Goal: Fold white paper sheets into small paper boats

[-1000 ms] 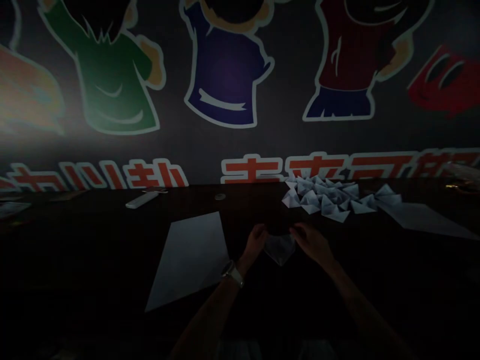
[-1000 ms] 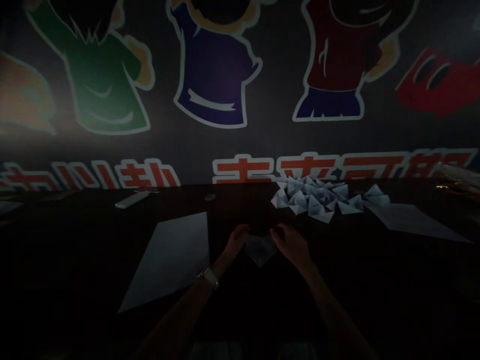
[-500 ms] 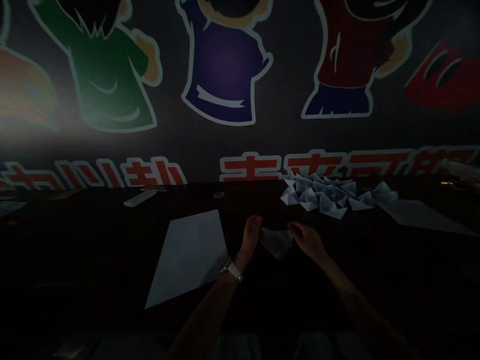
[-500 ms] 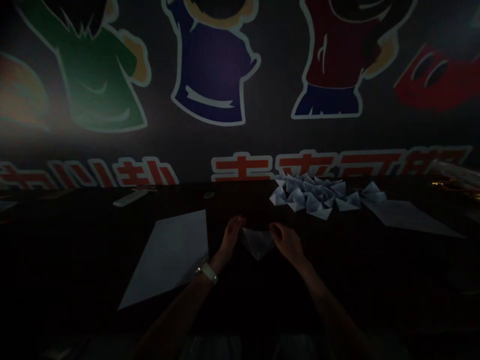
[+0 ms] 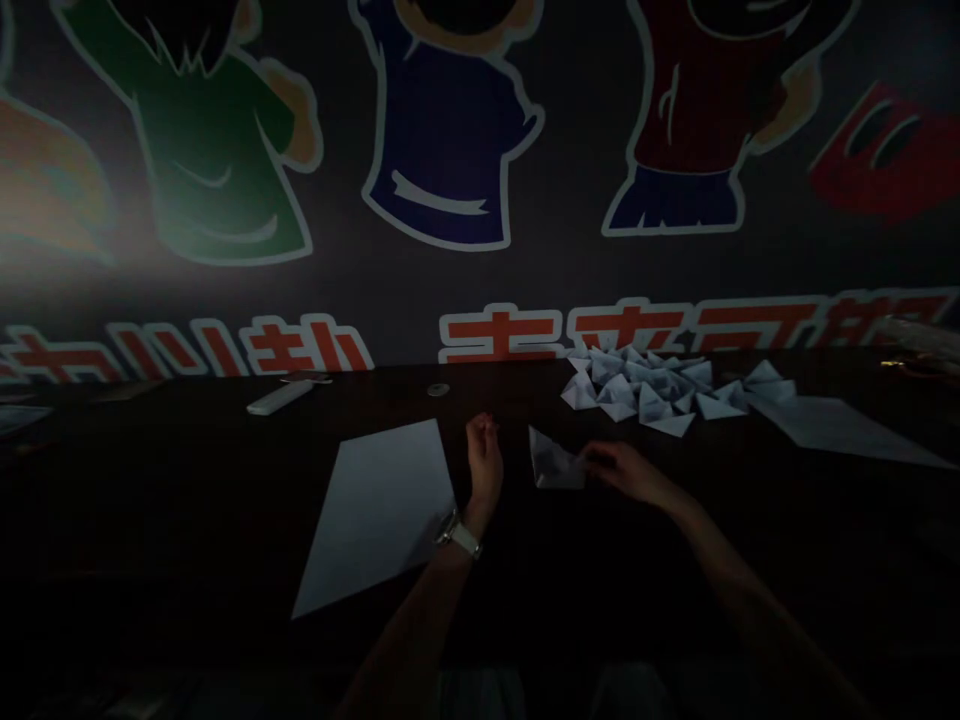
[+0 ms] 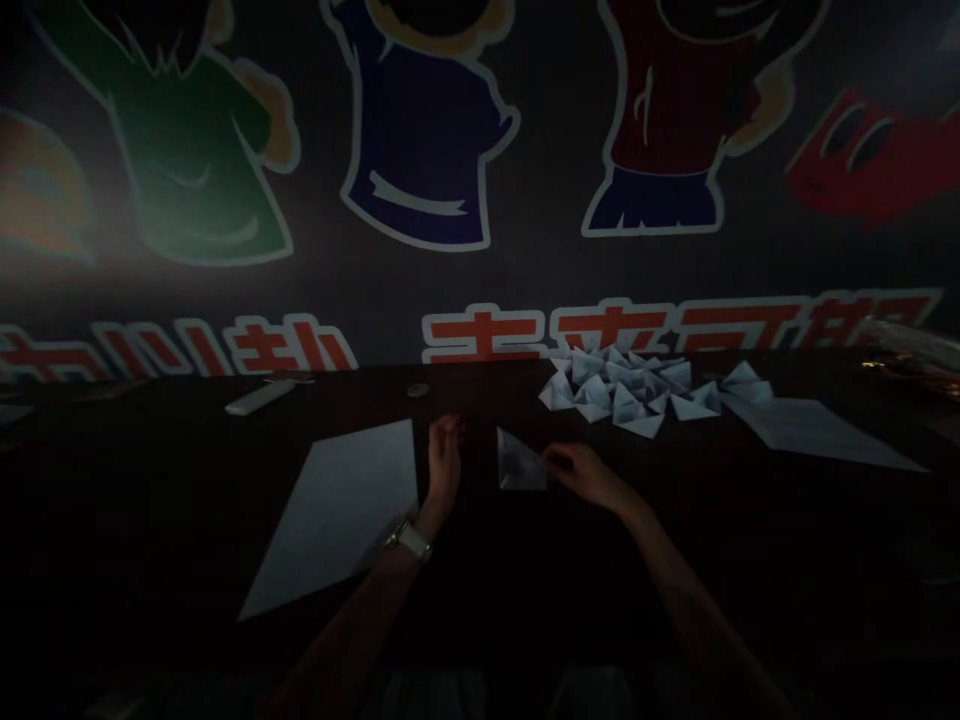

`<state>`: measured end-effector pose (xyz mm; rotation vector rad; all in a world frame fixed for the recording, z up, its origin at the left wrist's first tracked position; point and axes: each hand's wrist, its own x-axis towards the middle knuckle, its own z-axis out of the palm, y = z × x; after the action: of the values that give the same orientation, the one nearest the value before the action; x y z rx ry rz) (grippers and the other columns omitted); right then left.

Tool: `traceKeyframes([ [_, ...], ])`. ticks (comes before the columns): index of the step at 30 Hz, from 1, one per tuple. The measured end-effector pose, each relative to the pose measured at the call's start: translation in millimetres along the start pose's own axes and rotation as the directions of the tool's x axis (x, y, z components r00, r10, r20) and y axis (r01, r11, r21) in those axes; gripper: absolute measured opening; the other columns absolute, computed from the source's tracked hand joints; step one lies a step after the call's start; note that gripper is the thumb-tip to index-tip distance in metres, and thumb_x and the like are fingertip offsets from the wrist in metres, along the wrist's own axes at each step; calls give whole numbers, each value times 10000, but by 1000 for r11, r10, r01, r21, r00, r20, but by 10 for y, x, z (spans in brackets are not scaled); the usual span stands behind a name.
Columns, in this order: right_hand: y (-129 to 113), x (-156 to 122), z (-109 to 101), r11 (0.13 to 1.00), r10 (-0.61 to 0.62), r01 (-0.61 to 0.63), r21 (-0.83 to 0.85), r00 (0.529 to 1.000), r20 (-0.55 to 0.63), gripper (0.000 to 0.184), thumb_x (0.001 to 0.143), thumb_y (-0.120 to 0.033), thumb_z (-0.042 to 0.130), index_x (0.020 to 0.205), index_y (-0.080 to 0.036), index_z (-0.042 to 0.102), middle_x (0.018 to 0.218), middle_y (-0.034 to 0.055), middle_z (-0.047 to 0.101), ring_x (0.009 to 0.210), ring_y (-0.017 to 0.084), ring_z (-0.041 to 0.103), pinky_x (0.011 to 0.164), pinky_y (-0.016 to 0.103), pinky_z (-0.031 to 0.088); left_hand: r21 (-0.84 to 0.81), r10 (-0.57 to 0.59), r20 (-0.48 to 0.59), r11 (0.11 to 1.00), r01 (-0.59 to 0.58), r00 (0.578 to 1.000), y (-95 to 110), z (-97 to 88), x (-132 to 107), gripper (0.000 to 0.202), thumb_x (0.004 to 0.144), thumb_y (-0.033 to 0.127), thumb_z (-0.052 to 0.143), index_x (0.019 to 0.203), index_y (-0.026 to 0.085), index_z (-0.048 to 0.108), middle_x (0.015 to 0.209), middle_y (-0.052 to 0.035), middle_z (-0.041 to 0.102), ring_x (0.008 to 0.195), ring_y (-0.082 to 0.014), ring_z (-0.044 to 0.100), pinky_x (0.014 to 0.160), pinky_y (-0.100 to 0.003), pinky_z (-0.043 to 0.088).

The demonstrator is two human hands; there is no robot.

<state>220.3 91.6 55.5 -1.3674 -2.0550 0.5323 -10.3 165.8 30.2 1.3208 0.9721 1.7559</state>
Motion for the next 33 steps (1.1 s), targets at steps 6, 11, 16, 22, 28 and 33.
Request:
traceKeyframes([
  [6, 331, 411, 102, 959, 54, -121, -257, 966, -255, 204, 817, -248, 462, 876, -182, 646, 817, 38, 689, 789, 189, 639, 729, 279, 454, 238, 174, 274, 941, -242, 946, 480, -199, -42, 203, 888, 312, 441, 1030, 188, 514, 1030, -69, 589, 882, -151, 592, 804, -288, 465],
  [11, 510, 802, 194, 925, 131, -256, -281, 908, -397, 236, 823, -258, 464, 940, -167, 647, 910, 77, 690, 865, 206, 630, 760, 297, 441, 584, 50, 614, 642, -496, 788, 750, -744, -353, 286, 880, 354, 468, 1136, 240, 521, 1147, -51, 588, 1080, -204, 534, 964, -383, 381],
  [16, 606, 1110, 260, 892, 209, -371, -258, 844, -493, 238, 824, -252, 460, 957, -187, 646, 901, 74, 690, 842, 204, 630, 729, 296, 436, 777, -160, 612, 305, -551, 774, 634, -1501, -560, 558, 786, 428, 579, 1290, 230, 443, 1364, -108, 447, 1272, -291, 374, 1065, -520, 200],
  [22, 722, 1200, 416, 916, 218, -358, -181, 823, -524, 413, 792, -255, 482, 1189, -144, 512, 1000, 122, 669, 849, 228, 641, 745, 348, 460, 816, -254, 574, 259, -518, 778, 584, -1958, -594, 620, 821, 458, 518, 1381, 263, 342, 1430, -77, 359, 1303, -277, 341, 1066, -447, 244],
  [28, 830, 915, 715, 979, 101, -175, -105, 861, -498, 517, 770, -345, 507, 1231, -117, 452, 1159, 164, 598, 1015, 237, 592, 872, 410, 444, 777, -220, 619, 308, -549, 754, 527, -1893, -575, 664, 758, 496, 599, 1346, 258, 402, 1416, -77, 376, 1306, -274, 337, 1071, -448, 248],
  [33, 831, 740, 768, 997, 57, -77, -21, 875, -481, 378, 767, -364, 505, 1083, -162, 555, 1078, 121, 640, 984, 228, 605, 868, 425, 455, 731, -231, 664, 398, -554, 711, 541, -1539, -514, 467, 808, 314, 557, 1266, 238, 502, 1352, -54, 474, 1251, -229, 425, 1049, -382, 322],
])
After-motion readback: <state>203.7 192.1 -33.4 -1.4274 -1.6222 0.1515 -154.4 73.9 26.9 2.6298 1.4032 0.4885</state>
